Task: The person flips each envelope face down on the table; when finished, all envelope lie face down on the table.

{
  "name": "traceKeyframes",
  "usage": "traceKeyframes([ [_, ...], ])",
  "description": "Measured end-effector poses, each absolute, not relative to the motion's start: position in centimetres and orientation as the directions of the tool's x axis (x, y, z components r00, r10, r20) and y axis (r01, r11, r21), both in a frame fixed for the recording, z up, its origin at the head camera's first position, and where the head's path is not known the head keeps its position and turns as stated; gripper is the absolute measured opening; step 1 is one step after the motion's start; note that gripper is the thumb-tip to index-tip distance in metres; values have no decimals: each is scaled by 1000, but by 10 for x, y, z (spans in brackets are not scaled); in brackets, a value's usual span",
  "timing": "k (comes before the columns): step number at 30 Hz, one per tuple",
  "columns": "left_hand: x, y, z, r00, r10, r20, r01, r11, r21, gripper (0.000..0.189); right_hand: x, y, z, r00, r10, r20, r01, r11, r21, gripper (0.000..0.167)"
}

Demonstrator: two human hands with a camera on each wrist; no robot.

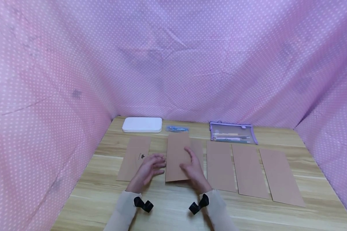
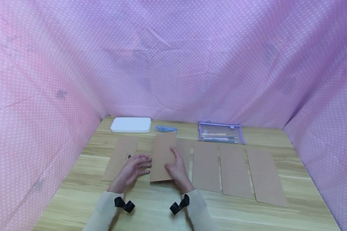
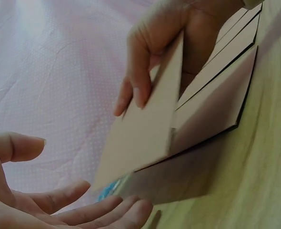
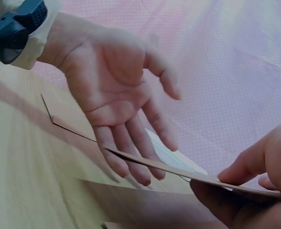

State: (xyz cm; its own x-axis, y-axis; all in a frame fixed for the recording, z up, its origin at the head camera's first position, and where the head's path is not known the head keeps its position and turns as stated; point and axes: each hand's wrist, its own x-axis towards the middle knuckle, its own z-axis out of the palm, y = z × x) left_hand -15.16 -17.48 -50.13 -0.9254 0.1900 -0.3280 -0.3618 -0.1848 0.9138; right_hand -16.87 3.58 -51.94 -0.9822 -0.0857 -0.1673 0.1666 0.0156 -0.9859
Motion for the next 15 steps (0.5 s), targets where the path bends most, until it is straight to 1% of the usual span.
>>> traceKeyframes([
  [6,-151,-166,-509,-929,227,-293,-339,-203,918,37,-172,41,-517,-973,-49,-226,230,-111,-967,83],
  [10,-150,-157,-513,-934,224,-278,-324,-209,923,40,-174,45,-516,-978,-10,-209,209,-110,-972,82],
  [15,-150,-147,-516,-944,148,-295,-322,-225,919,38,-175,47,-516,-983,8,-184,183,-84,-979,80],
])
